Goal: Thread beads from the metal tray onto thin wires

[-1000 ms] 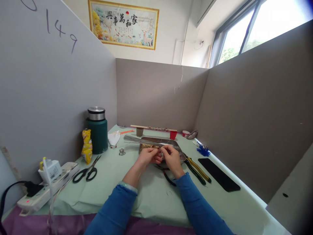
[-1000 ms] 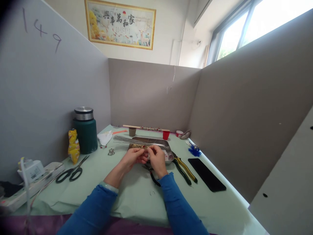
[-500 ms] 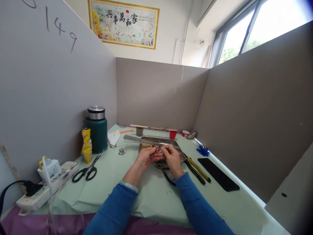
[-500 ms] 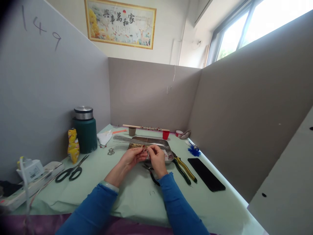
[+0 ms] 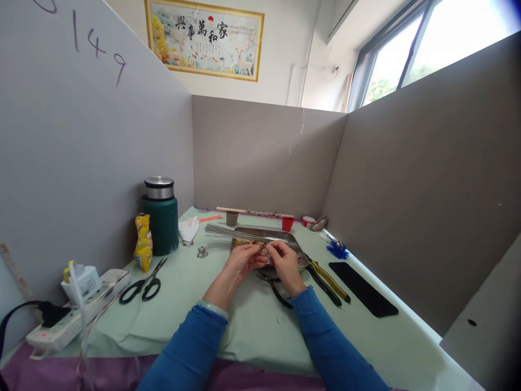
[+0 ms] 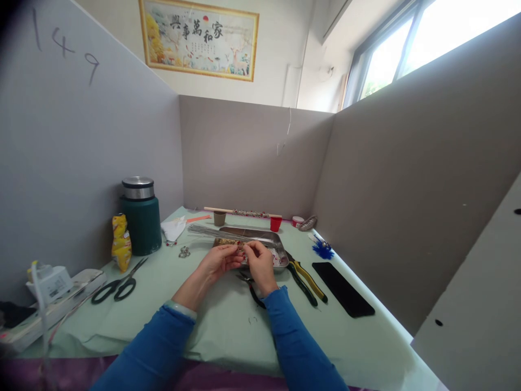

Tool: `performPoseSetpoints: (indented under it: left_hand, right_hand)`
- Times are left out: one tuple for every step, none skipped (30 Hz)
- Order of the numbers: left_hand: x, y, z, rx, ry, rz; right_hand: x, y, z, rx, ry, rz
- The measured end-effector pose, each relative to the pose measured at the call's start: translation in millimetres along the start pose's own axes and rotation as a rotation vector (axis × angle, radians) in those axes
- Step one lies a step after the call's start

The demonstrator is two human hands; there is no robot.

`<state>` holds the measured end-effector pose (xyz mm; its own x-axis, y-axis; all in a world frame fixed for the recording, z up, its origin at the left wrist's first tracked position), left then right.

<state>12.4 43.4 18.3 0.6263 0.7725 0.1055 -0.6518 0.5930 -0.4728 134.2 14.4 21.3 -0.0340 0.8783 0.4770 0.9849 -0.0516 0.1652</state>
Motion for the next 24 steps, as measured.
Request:
performPoseSetpoints:
  left_hand:
    - [0.2,0.0,-0.2,0.002,0.0,-0.003]
    - [0.4,0.2,-0.4,0.005,0.004,-0.002]
    - [0.6,0.5,-0.6,0.009,0.011,0.001]
    - [0.7,0.9,-0.8,0.011,0.016,0.005]
    - [0.8,1.3,-0.9,0.012,0.018,0.006]
    - [1.0,1.8,-1.0,0.011,0.02,0.001]
    - [1.2,2.2,-1.1,0.008,0.021,-0.008]
    - [1.4,2.6,-1.3,0.006,0.019,-0.019]
    - [1.6,3.0,-1.4,0.003,0.018,-0.032]
    - [1.8,3.4,-1.6,0.001,0.017,-0.043]
    - [1.8,3.6,-1.9,-0.001,0.017,-0.052]
    - [1.8,3.7,-2.0,-0.003,0.017,-0.061]
    - [1.8,3.6,-2.0,-0.005,0.016,-0.069]
    - [1.6,3.2,-1.9,-0.008,0.014,-0.075]
    - [1.5,2.8,-1.7,-0.009,0.012,-0.078]
    - [1.3,2.3,-1.5,-0.008,0.012,-0.077]
    - [1.1,2.0,-1.2,-0.005,0.013,-0.072]
    - [1.0,1.8,-1.0,-0.001,0.016,-0.065]
    - [0.9,1.8,-0.8,0.004,0.019,-0.058]
    - [1.0,2.0,-0.8,0.01,0.02,-0.056]
    - [1.1,2.2,-0.7,0.017,0.016,-0.063]
    - [1.3,2.4,-0.7,0.023,0.007,-0.081]
    - [1.5,2.6,-0.7,0.027,-0.006,-0.107]
    - [1.6,2.6,-0.8,0.028,-0.019,-0.138]
  right_hand:
    - [-0.2,-0.2,-1.0,-0.005,0.001,0.0]
    - [-0.3,-0.5,-1.8,-0.007,0.001,0.0]
    - [-0.4,-0.7,-2.5,-0.007,-0.001,-0.001]
    - [-0.5,-0.9,-2.7,-0.005,-0.002,-0.001]
    - [-0.5,-1.0,-2.6,-0.001,-0.004,0.0]
    - [-0.4,-0.9,-2.0,0.003,-0.005,-0.001]
    - [-0.3,-0.7,-1.1,0.004,-0.006,-0.001]
    - [-0.1,-0.3,0.2,0.004,-0.007,-0.001]
    - [0.1,0.2,1.5,0.002,-0.007,0.001]
    - [0.3,0.8,2.9,0.002,-0.007,0.003]
    - [0.5,1.4,4.1,0.003,-0.007,0.005]
    - [0.7,1.9,5.0,0.007,-0.008,0.007]
    - [0.9,2.3,5.5,0.012,-0.009,0.009]
    - [1.0,2.5,5.5,0.015,-0.008,0.011]
    - [1.0,2.6,4.9,0.016,-0.006,0.012]
    - [1.0,2.6,4.0,0.017,-0.004,0.014]
    - [0.9,2.6,2.8,0.017,-0.002,0.016]
    - [0.7,2.5,1.6,0.019,0.0,0.017]
    - [0.5,2.2,0.4,0.026,0.002,0.014]
    - [0.3,1.9,-0.7,0.037,0.003,0.005]
    - [0.0,1.4,-1.6,0.054,0.005,-0.012]
    - [-0.4,0.9,-2.4,0.079,0.005,-0.034]
    - [-0.8,0.3,-2.9,0.112,0.005,-0.06]
    - [-1.2,-0.1,-3.4,0.151,0.006,-0.084]
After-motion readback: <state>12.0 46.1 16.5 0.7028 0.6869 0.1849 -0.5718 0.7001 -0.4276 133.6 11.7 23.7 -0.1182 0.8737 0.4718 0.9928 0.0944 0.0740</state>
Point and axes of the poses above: each hand's wrist, its own x-axis towards the middle knuckle, its own y-axis out of the back of the hand, z = x × y, the point moved 3 cm from there along x, towards the middle knuckle, and after that the axes turned 15 degrees about -z, right-handed, at the moved point
